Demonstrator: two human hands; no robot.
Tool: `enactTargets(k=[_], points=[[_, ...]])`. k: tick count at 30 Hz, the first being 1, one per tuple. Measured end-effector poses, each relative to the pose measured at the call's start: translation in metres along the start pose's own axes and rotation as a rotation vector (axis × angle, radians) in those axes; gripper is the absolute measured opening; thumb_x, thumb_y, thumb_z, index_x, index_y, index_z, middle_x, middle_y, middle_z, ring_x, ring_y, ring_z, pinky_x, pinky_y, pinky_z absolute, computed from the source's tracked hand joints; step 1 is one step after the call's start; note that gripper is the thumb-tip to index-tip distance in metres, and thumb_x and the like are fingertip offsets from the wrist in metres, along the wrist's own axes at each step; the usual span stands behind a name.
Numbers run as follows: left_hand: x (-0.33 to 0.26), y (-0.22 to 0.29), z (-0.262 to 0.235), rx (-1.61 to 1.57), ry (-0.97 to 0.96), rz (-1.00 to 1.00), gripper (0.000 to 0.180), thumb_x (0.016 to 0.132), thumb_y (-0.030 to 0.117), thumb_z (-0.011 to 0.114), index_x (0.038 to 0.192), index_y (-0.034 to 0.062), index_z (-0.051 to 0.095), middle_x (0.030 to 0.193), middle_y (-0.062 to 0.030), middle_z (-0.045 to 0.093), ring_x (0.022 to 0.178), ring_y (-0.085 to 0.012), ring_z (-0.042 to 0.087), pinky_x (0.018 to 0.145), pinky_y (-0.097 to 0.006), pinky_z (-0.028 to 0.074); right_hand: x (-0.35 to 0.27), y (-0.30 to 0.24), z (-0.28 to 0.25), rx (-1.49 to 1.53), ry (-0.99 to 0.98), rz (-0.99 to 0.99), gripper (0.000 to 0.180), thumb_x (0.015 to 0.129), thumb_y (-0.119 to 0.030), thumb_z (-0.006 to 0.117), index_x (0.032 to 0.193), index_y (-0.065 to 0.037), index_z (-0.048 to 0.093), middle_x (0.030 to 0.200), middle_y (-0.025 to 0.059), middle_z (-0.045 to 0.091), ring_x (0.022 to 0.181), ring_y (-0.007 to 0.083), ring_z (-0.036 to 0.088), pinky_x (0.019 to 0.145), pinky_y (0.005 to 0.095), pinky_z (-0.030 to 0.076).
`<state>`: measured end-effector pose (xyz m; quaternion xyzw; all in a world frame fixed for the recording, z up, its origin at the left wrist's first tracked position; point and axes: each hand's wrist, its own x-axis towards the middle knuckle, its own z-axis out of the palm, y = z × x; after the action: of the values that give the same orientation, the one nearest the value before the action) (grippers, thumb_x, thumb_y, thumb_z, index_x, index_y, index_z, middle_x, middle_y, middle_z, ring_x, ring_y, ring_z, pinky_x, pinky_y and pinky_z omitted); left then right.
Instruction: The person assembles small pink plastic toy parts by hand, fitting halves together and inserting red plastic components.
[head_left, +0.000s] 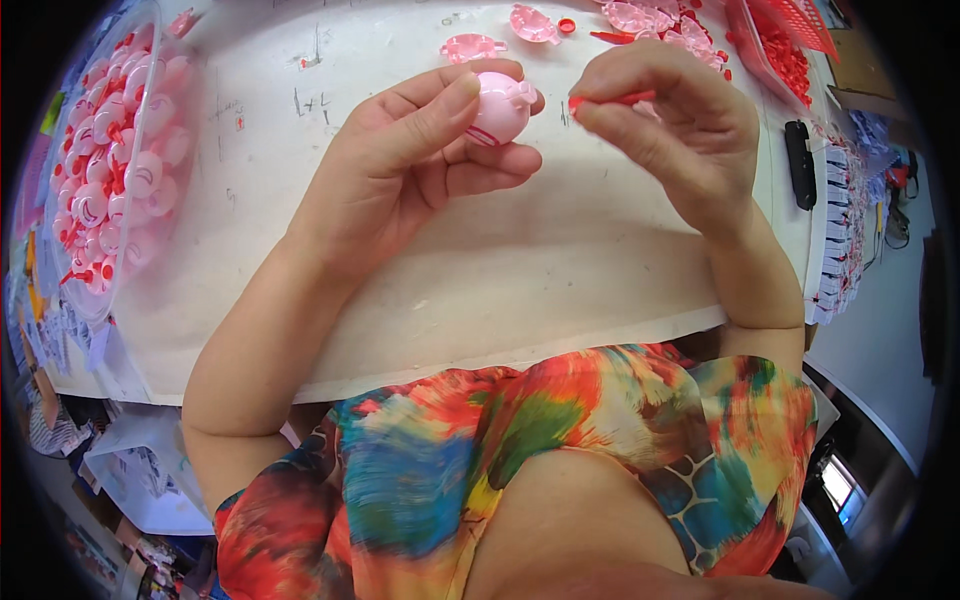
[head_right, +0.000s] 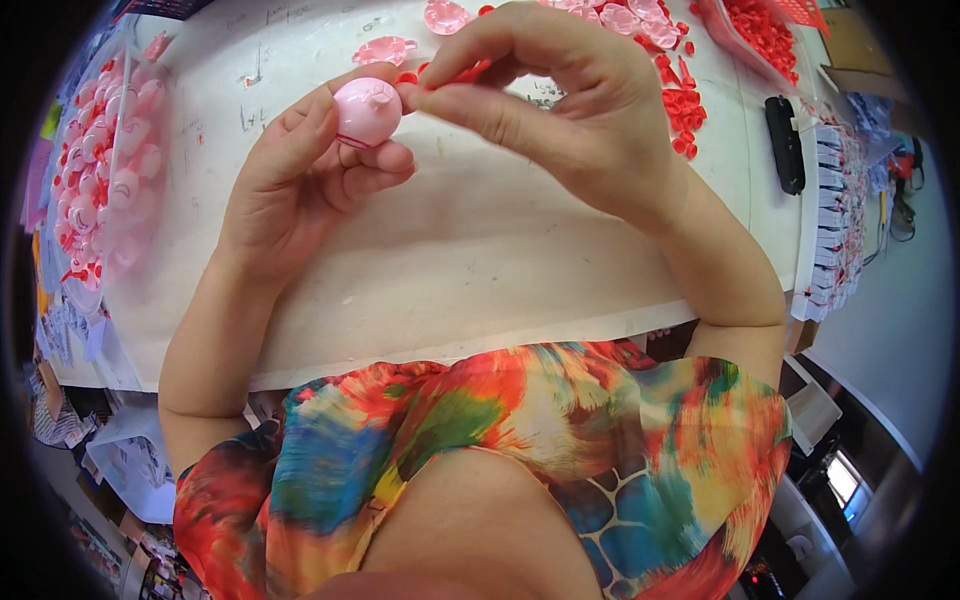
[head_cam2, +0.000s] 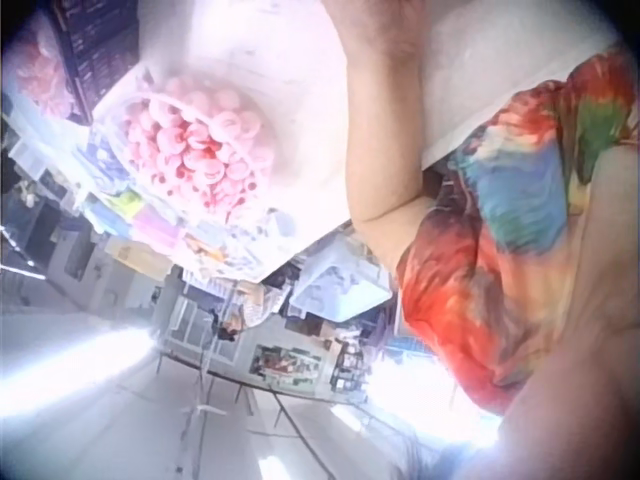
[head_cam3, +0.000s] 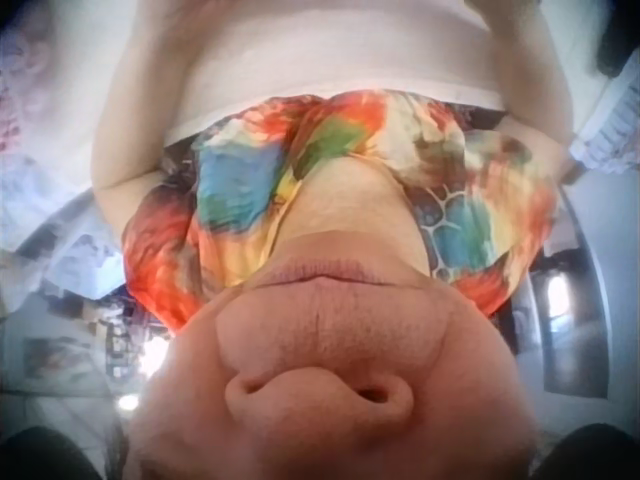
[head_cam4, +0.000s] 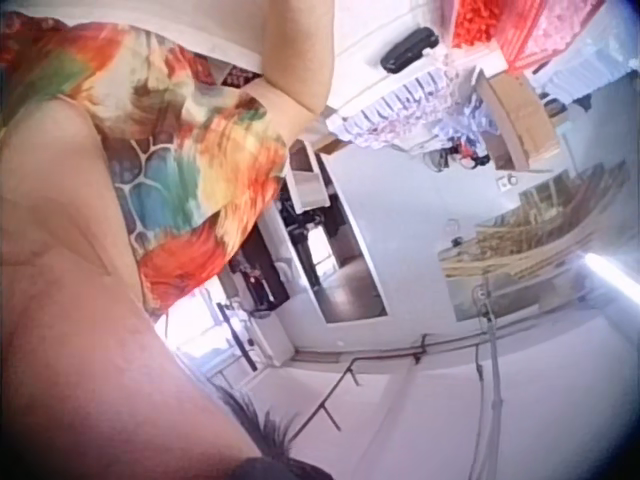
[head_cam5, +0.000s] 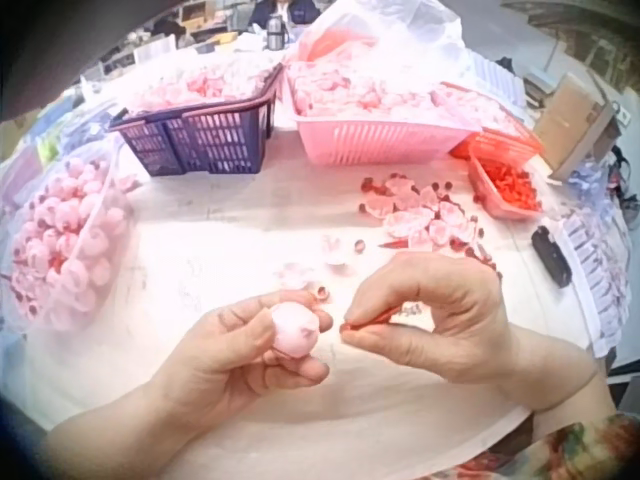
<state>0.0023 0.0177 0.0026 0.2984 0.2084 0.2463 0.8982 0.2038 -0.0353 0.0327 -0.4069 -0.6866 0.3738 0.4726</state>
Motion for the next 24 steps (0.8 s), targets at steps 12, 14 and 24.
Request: enactTargets(k=[12, 14, 24], points=[[-0.002, 0.001, 0.01, 0.223, 0.043, 0.018, 0.046, 0.082, 0.021, 0.055, 0.12, 0.0002, 0.039, 0.096, -0.0121, 0.058, 0.078, -0.0184, 0.062, 0.075, -0.03, 0.052, -0.001, 0.002, 0.005, -0.145, -0.122, 0.038, 0.014, 0.072, 0.002, 0.062, 0.085, 0.002, 0.061, 0.081, 0.0071, 0.061, 0.072, 0.0122, 0.056, 0.064, 0.0217, 0.044], [-0.003, 0.0, 0.01, 0.367, 0.052, 0.071, 0.046, 0.079, 0.017, 0.06, 0.118, -0.0002, 0.042, 0.098, -0.011, 0.058, 0.084, -0.0168, 0.061, 0.076, -0.029, 0.051, -0.001, 0.001, 0.006, -0.132, -0.116, 0.029, 0.014, 0.072, 0.003, 0.062, 0.086, 0.002, 0.061, 0.081, 0.0073, 0.061, 0.073, 0.0119, 0.056, 0.064, 0.0215, 0.044], [0.001, 0.0, 0.005, 0.376, 0.034, 0.126, 0.045, 0.077, 0.017, 0.061, 0.115, -0.002, 0.045, 0.104, -0.0105, 0.055, 0.097, -0.0169, 0.055, 0.084, -0.032, 0.047, -0.007, 0.003, 0.001, -0.054, 0.049, 0.123, 0.014, 0.079, 0.001, 0.056, 0.093, 0.003, 0.058, 0.089, 0.0093, 0.059, 0.079, 0.0122, 0.057, 0.067, 0.0206, 0.047]])
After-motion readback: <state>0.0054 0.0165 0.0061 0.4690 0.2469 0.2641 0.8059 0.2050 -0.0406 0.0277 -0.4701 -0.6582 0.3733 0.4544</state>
